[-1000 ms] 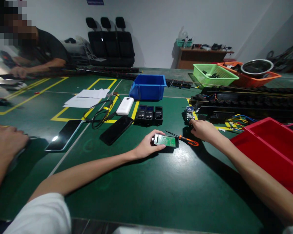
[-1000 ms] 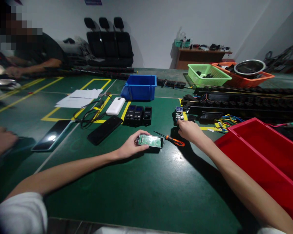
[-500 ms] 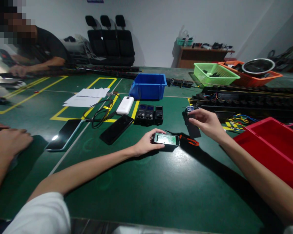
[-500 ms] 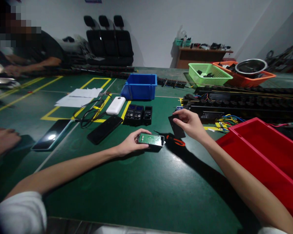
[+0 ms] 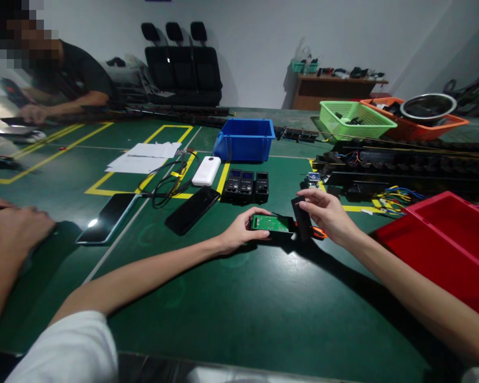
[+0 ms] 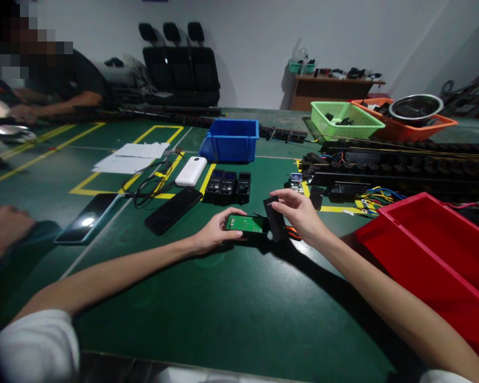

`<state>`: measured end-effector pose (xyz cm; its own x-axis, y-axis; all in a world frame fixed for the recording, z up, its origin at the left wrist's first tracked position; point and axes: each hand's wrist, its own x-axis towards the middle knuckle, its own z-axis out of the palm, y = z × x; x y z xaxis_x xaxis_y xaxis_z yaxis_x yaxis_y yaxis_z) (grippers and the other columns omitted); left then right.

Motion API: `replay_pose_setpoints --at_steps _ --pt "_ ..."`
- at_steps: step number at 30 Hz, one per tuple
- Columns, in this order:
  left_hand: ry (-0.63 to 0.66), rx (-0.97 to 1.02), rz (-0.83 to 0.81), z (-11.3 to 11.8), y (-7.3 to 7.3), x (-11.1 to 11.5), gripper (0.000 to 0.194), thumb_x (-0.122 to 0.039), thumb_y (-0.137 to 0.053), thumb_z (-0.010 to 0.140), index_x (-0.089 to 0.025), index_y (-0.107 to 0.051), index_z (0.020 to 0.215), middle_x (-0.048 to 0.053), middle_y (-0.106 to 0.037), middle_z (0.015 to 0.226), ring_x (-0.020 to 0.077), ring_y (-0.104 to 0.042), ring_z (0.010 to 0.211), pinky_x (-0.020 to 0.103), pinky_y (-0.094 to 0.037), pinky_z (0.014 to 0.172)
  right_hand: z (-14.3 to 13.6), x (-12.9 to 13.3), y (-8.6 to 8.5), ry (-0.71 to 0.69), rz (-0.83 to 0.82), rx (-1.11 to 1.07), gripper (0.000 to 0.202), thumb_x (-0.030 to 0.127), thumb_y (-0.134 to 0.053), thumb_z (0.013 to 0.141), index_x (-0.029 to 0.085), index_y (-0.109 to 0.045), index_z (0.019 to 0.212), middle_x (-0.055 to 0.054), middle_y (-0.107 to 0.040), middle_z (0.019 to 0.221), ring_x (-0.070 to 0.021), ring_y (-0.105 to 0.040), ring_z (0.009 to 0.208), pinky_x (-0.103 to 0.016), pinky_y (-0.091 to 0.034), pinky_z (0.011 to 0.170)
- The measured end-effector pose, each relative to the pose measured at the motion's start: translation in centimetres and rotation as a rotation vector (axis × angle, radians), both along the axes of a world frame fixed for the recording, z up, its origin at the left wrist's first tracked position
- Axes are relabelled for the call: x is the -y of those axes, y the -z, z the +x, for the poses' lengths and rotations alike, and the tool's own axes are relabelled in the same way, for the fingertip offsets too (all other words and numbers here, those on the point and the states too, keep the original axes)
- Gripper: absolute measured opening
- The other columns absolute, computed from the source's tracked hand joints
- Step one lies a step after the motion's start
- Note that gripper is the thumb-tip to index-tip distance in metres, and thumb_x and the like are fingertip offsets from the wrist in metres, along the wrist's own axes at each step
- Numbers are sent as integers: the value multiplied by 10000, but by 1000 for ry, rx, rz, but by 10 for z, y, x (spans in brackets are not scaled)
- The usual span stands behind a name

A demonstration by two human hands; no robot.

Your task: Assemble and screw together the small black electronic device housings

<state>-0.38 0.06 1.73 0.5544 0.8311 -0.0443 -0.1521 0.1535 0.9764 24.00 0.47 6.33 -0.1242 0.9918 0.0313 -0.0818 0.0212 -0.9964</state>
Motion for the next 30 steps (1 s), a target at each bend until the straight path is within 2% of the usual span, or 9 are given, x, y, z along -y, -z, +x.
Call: replay_pose_setpoints --at_steps 2,5,12,17,21,27,30 --pt "4 46 -41 0 0 0 558 -263 -819 683 -184 -543 1161 81 -637 1101 191 -636 991 394 -541 905 -4 3 3 -31 -17 -4 412 339 -806 708 245 -608 1057 33 -646 790 -121 -644 713 -246 -523 653" --pt "18 96 -91 0 0 -1 555 -261 -818 682 -192 -533 1153 77 -636 1097 201 -636 1004 414 -554 890 -8 6 11 -41 -4 26 417 360 -795 720 257 -544 1037 36 -653 818 -131 -652 714 -257 -526 645" --pt "-13 43 -39 0 2 -1 580 -289 -834 659 -187 -546 1152 75 -649 1079 202 -643 1006 379 -532 909 -15 9 24 -1 285 368 293 423 -733 780 205 -570 889 -38 -629 925 -180 -618 860 -310 -526 713" --pt "-28 17 4 0 2 -1 575 -289 -840 655 -178 -554 1142 74 -647 1091 196 -643 1006 381 -513 942 -13 12 20 -22 477 648 207 407 -665 853 203 -643 822 -63 -575 969 -170 -573 808 -299 -501 652" --pt "-60 19 7 2 2 1 557 -299 -819 685 -180 -540 1152 68 -638 1090 191 -641 998 387 -526 927 -10 15 11 -53 523 807 194 397 -627 885 208 -669 894 -52 -541 926 -151 -556 742 -304 -502 665" --pt "-108 -8 34 3 2 1 556 -296 -813 684 -174 -535 1150 77 -614 1139 200 -626 1027 360 -535 901 -10 20 2 -131 490 968 440 536 -713 766 234 -617 1072 -64 -557 1020 -179 -592 768 -307 -517 641" --pt "-110 -26 64 3 1 1 560 -300 -816 680 -172 -541 1151 77 -618 1139 200 -623 1037 355 -521 920 -11 23 1 -120 474 1022 448 492 -730 747 236 -590 1086 -61 -559 1034 -179 -593 756 -315 -515 651"
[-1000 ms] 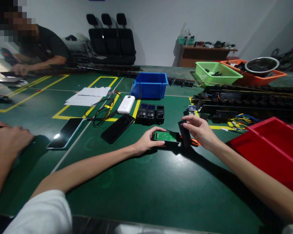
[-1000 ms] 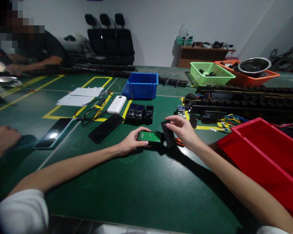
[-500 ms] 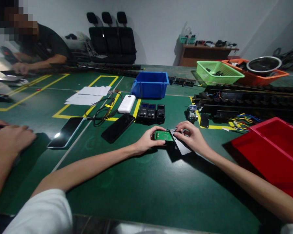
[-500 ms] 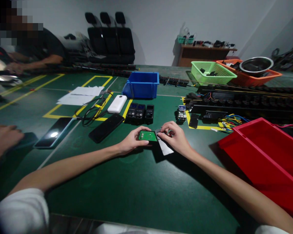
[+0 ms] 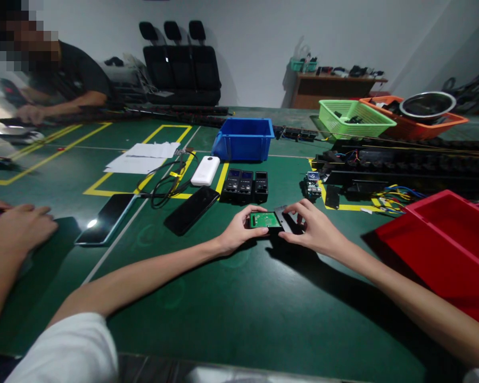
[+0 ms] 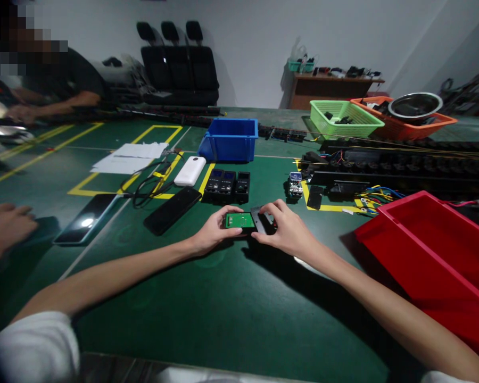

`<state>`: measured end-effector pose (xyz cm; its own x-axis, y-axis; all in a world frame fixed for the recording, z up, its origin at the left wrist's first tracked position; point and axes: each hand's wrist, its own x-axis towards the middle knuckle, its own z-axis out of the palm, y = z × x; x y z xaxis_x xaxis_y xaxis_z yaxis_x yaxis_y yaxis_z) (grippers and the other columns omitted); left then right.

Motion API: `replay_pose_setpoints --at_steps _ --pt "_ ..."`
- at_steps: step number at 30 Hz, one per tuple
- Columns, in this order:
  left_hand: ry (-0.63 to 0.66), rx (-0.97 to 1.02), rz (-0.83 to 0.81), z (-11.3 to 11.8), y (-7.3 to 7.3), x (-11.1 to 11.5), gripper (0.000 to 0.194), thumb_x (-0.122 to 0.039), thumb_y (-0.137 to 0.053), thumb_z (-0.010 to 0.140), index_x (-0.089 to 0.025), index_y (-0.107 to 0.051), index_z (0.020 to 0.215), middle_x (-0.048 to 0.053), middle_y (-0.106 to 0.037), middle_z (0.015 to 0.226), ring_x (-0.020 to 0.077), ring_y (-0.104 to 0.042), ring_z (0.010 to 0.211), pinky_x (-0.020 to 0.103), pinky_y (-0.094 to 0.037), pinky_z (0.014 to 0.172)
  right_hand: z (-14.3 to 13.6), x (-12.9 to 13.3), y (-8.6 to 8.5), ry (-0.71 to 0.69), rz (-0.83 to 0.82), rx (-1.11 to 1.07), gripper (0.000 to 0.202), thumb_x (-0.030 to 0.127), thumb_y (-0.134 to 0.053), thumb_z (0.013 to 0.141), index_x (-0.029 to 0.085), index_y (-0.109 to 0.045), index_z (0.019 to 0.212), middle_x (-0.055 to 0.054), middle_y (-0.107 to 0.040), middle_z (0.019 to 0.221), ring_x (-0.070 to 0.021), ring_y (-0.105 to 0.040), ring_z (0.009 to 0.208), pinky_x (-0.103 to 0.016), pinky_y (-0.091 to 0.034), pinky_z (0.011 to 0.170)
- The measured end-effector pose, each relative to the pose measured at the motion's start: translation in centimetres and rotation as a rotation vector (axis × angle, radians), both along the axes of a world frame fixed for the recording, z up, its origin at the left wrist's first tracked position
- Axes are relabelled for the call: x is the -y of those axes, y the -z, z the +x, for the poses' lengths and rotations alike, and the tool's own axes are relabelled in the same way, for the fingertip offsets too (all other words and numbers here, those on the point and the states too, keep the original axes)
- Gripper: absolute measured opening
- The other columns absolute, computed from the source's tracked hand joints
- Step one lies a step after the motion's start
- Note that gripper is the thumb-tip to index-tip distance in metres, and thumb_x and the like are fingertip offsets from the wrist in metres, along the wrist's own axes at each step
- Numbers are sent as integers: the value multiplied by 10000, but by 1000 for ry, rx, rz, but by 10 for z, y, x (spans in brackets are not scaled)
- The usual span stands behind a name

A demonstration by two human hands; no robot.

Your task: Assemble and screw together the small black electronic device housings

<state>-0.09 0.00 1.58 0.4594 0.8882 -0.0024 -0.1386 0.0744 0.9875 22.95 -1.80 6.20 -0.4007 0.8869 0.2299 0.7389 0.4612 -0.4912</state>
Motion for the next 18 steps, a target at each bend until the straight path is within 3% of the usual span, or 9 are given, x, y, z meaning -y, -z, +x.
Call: replay_pose_setpoints --at_steps 8,13,18 --pt "17 -30 18 -1 0 -1 560 -344 -807 691 -180 -550 1161 77 -623 1143 197 -623 1023 365 -498 940 3 -3 -4 -46 112 -63 186 260 -638 813 213 -582 984 -73 -615 997 -221 -610 879 -353 -504 779" --pt "48 -41 51 -1 1 -1 558 -312 -810 692 -179 -558 1172 64 -619 1132 187 -598 1042 341 -472 950 -3 2 -1 -190 167 -191 182 266 -615 875 227 -598 1051 -102 -621 1168 -246 -600 1073 -404 -500 913" --pt "80 -40 78 -1 2 -1 550 -284 -818 683 -174 -575 1164 68 -610 1140 173 -587 1028 313 -455 945 -12 7 14 -282 210 -189 259 271 -613 890 262 -609 1149 -108 -636 1222 -266 -595 1096 -457 -526 902"
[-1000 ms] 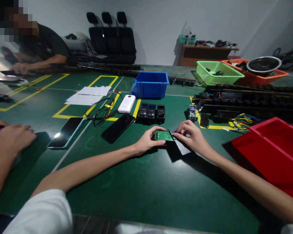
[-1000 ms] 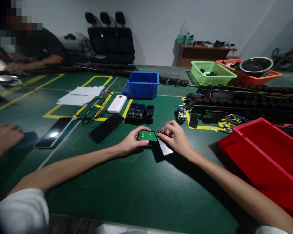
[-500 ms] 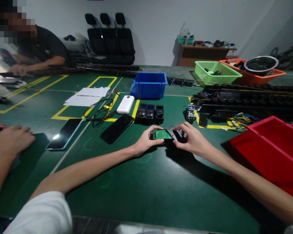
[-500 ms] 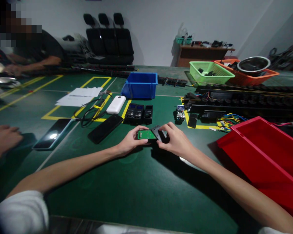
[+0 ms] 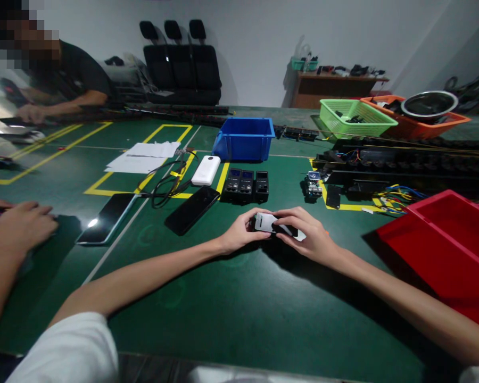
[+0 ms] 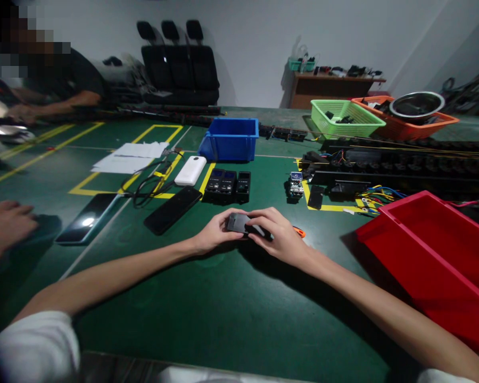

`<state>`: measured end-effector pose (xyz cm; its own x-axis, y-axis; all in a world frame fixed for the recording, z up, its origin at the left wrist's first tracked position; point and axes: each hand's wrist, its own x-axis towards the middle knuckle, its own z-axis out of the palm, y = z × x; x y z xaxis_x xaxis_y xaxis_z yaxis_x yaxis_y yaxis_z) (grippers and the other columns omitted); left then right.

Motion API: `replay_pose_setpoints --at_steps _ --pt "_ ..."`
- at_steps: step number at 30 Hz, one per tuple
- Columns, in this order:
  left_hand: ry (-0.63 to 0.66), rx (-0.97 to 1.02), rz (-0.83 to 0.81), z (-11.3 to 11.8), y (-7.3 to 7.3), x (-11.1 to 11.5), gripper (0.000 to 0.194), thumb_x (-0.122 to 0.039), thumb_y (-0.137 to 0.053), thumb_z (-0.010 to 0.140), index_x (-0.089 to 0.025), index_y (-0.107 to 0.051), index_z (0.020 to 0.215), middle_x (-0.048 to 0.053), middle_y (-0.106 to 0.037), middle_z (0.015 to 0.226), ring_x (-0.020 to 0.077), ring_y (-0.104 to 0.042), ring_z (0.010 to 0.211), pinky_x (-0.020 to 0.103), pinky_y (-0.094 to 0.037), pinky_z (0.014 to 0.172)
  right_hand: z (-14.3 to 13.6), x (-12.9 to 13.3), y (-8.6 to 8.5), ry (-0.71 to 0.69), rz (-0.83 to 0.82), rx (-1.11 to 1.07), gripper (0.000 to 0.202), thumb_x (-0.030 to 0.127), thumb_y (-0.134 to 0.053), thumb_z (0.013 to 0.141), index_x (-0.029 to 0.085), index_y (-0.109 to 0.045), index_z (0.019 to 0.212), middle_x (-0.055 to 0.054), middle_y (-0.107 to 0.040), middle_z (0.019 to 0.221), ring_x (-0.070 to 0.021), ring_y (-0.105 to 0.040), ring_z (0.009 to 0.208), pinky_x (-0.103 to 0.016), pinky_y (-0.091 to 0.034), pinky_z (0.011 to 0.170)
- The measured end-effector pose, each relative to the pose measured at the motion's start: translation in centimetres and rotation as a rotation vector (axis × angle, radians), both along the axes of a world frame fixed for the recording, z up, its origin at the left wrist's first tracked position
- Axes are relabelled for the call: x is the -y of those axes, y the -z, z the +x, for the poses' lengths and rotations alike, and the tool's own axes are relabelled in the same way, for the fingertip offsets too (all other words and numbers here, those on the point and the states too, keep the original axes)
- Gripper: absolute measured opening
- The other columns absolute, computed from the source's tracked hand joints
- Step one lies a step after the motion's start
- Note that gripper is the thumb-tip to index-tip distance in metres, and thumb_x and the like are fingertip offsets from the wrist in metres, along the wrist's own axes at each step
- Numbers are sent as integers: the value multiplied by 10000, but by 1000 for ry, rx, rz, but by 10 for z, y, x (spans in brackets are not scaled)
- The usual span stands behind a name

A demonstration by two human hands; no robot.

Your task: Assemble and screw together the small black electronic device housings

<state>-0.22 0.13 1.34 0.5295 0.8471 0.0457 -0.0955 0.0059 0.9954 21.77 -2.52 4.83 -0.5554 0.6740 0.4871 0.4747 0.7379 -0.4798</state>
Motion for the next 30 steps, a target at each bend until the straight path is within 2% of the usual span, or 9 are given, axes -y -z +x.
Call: replay_pose_setpoints --at_steps 4,11,22,30 --pt "-5 -5 -6 -1 1 0 569 -317 -824 671 -172 -572 1161 76 -611 1130 181 -591 1017 321 -459 935 -2 0 6 5 17 -16 270 251 -600 902 274 -622 1170 -105 -638 1241 -268 -599 1101 -481 -531 900" --pt "3 -11 7 -1 3 0 549 -319 -819 683 -172 -571 1150 59 -613 1084 169 -590 993 300 -457 920 -1 -1 6 -5 29 -15 277 210 -597 907 268 -627 1176 -96 -640 1254 -256 -587 1109 -479 -530 905" --pt "-7 -20 8 -1 3 0 561 -312 -818 686 -170 -562 1164 70 -601 1131 179 -583 1032 319 -451 953 -1 -2 12 13 88 16 235 206 -601 912 255 -651 1136 -97 -652 1250 -254 -585 1094 -488 -515 891" --pt "-22 -39 32 -1 3 1 564 -335 -818 683 -173 -547 1150 42 -585 1045 147 -569 932 269 -457 851 -1 -3 13 -12 106 -9 235 174 -615 903 233 -661 1125 -102 -654 1242 -245 -566 1081 -463 -526 881"
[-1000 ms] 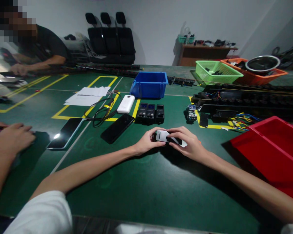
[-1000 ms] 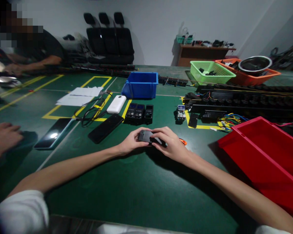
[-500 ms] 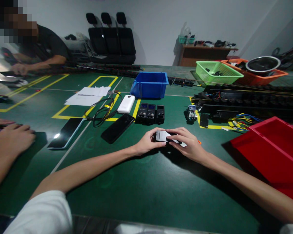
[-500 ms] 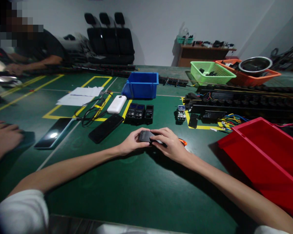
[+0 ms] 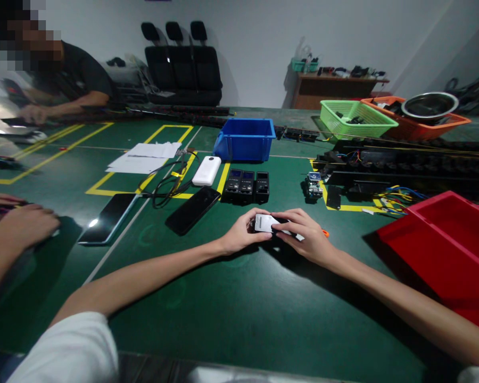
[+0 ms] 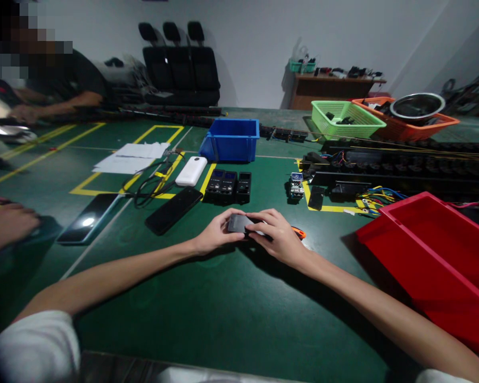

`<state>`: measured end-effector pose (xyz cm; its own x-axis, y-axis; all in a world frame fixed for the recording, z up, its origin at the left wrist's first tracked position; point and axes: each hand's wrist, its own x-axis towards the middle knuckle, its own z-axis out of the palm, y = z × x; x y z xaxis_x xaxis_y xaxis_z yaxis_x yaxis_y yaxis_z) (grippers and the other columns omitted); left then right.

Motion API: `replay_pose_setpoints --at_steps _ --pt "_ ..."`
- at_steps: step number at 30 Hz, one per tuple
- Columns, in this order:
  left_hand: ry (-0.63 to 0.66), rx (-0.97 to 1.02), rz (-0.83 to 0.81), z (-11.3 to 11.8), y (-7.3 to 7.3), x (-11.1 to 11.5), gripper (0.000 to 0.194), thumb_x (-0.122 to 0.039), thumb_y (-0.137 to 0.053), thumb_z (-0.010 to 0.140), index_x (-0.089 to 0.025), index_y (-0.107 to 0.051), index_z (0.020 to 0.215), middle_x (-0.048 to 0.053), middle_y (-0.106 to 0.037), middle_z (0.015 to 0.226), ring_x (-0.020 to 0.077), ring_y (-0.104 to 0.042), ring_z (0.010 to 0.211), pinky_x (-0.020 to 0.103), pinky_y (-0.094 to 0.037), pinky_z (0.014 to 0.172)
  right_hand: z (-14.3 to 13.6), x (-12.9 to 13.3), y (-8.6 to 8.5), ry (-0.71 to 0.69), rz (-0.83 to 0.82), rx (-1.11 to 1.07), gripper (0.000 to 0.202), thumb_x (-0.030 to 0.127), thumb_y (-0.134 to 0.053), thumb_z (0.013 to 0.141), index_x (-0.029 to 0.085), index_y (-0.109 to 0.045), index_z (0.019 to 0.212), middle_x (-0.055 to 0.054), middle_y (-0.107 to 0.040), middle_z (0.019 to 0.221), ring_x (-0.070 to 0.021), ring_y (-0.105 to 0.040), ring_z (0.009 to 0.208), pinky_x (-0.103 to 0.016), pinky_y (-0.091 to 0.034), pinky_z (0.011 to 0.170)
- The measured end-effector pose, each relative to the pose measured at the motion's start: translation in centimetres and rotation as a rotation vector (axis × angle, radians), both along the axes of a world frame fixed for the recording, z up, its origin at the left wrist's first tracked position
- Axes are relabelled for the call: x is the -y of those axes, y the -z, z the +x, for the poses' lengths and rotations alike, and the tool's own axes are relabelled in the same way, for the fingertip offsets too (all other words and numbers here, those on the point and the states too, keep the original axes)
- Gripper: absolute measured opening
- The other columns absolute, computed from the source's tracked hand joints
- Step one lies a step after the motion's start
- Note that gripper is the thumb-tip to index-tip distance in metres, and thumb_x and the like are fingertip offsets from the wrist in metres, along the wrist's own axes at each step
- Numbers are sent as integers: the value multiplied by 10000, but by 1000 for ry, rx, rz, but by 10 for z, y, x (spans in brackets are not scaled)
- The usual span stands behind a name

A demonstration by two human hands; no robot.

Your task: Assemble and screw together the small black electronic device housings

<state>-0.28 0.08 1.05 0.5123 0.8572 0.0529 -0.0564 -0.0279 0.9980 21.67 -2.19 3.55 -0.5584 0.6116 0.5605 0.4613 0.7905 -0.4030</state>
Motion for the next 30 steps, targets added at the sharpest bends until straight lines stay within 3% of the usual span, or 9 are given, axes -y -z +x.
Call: replay_pose_setpoints --at_steps 12,30 --pt "10 5 -13 -1 0 1 520 -341 -818 682 -162 -545 1088 15 -573 942 119 -549 837 240 -438 769 1 1 0 -15 -26 -13 225 181 -615 902 252 -678 1107 -92 -656 1249 -249 -569 1065 -468 -541 851" --pt "-7 74 -15 -1 -3 3 479 -341 -778 736 -185 -537 1119 28 -576 976 133 -561 883 248 -475 787 0 1 -7 -15 -33 4 190 198 -610 907 241 -701 1068 -99 -674 1212 -242 -574 1013 -454 -546 823"
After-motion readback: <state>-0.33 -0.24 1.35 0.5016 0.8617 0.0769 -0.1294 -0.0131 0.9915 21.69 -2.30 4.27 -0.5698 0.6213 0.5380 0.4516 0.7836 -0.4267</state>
